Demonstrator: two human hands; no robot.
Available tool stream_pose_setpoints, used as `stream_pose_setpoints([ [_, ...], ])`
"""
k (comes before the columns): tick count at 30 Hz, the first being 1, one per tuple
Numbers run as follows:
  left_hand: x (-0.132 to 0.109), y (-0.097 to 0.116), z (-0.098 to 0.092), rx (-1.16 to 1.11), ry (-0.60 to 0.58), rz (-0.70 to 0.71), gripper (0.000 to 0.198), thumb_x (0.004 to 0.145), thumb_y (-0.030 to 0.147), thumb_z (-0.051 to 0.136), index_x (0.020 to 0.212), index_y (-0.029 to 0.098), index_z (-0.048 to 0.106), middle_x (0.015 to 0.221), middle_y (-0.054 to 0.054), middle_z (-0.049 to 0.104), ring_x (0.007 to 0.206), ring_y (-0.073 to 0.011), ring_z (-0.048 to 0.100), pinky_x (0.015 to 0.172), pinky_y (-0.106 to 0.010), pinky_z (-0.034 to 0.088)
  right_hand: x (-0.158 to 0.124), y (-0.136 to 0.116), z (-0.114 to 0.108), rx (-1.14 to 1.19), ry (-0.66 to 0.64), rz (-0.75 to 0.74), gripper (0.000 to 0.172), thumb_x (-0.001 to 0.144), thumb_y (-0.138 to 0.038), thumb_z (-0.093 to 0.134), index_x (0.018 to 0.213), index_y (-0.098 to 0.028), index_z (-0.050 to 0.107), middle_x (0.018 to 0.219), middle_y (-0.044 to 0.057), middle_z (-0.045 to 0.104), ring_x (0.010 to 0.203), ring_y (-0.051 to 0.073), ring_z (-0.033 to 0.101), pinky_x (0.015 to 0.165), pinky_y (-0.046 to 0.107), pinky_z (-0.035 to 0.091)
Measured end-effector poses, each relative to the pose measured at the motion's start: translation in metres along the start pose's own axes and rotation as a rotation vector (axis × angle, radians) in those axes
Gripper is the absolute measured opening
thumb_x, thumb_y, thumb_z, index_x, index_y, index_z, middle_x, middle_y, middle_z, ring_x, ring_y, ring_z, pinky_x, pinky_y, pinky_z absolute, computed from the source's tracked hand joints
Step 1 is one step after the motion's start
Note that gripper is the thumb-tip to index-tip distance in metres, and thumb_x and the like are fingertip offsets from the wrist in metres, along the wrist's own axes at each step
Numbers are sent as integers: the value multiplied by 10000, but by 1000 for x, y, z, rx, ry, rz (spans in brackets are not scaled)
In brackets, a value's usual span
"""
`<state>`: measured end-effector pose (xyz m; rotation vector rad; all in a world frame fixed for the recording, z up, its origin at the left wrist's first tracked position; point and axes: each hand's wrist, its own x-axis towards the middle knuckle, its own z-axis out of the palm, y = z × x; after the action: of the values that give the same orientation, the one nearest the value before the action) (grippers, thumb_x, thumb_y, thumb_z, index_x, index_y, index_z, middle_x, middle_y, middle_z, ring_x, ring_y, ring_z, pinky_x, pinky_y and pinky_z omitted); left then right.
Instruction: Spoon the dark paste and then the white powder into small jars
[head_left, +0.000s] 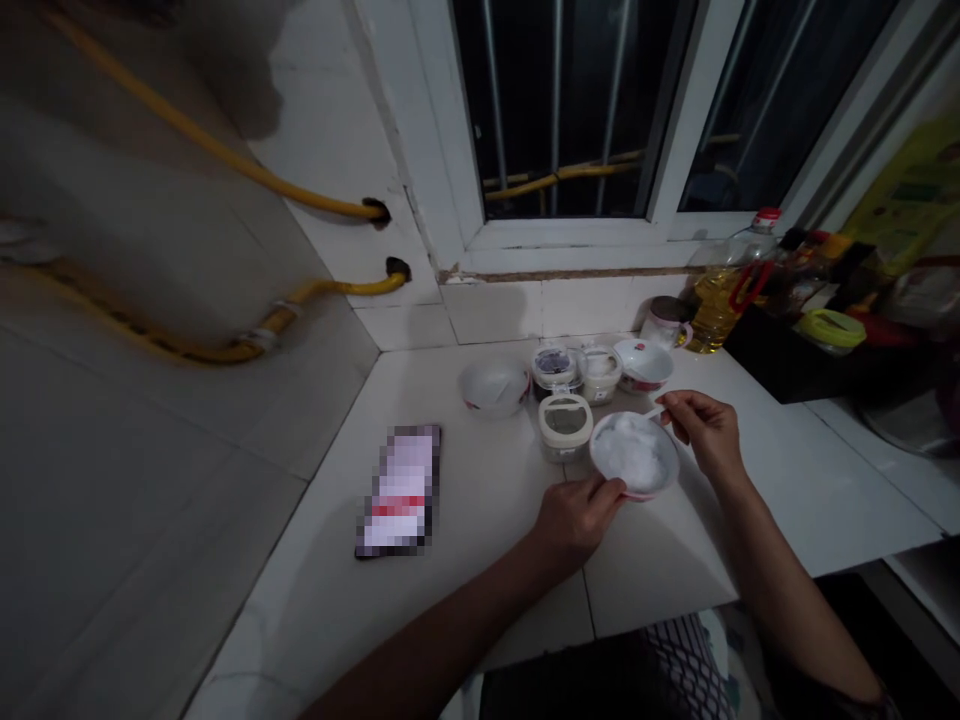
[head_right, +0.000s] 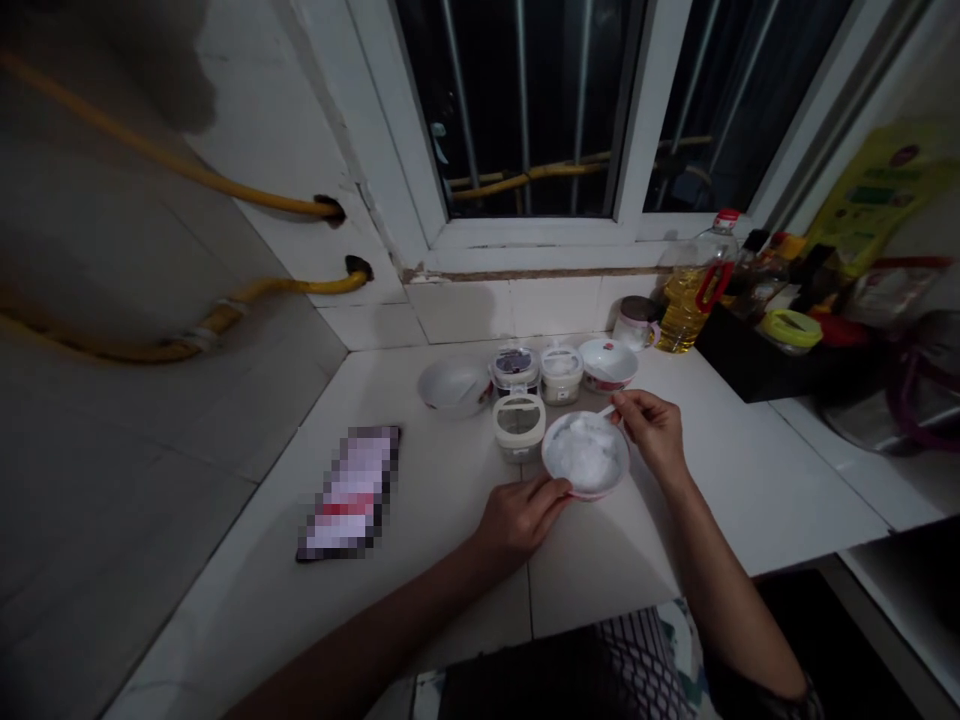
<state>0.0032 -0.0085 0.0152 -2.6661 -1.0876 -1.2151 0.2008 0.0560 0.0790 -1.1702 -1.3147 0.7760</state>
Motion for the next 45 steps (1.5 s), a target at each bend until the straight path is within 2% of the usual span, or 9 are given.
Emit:
stream_pose_setpoints([
  [2,0,0,-1,-3,-14,-6,281,1005,285,363,927,172,608,714,-18,645,595,-127,638,552,-207,477,-1,-1,1,-28,13,-26,325,686,-486,716,679,-162,701,498,-9,583,382,60,328,361,213,247],
  [4,0,0,-1,0,-35,-11,278,1005,294,370,924,174,607,713,-18,646,602,-127,641,555,-205,473,-2,-1,2,-48,-30,-20,327,683,-485,715,655,-160,693,488,-13,568,387,62,334,365,213,245],
  [8,0,0,-3,8,-39,-8,280,1002,293,376,903,176,611,706,-19,638,588,-125,630,545,-209,471,-2,1,3,-15,-114,58,373,680,-526,698,659,-154,682,473,-19,550,362,62,329,346,215,218],
  [17,0,0,-1,11,-1,1,286,1004,287,365,904,178,610,696,-16,643,572,-120,627,535,-198,466,4,3,-1,128,-48,131,350,662,-514,728,682,-168,675,500,-2,614,327,57,325,317,217,222],
  [22,2,1,-3,9,26,17,317,1011,299,339,893,175,605,679,-15,643,556,-126,627,520,-205,458,2,1,-1,32,24,51,347,699,-506,702,705,-160,688,509,-2,617,351,60,343,335,212,257],
  [25,1,1,-3,7,21,12,302,1009,300,352,910,176,609,694,-17,650,568,-124,632,531,-203,466,0,2,0,-46,-4,14,344,710,-495,695,676,-153,679,493,-14,585,369,58,346,353,205,268],
  [28,1,1,-3,8,8,11,294,1007,289,361,908,170,611,705,-24,654,580,-125,635,541,-201,471,0,1,2,-37,-69,59,371,688,-521,695,659,-152,666,468,-19,563,354,61,344,341,210,254],
  [35,2,1,-4,16,42,43,312,1010,264,339,906,173,618,681,-18,640,548,-112,615,517,-188,448,4,0,-3,128,30,148,341,641,-486,731,653,-153,660,445,-29,555,325,59,365,331,206,255],
  [45,0,-1,-2,5,57,50,268,998,238,368,927,164,616,674,-14,632,558,-108,612,541,-184,460,7,1,-5,275,-21,343,344,535,-448,806,615,-153,649,465,1,626,300,64,420,325,198,299],
])
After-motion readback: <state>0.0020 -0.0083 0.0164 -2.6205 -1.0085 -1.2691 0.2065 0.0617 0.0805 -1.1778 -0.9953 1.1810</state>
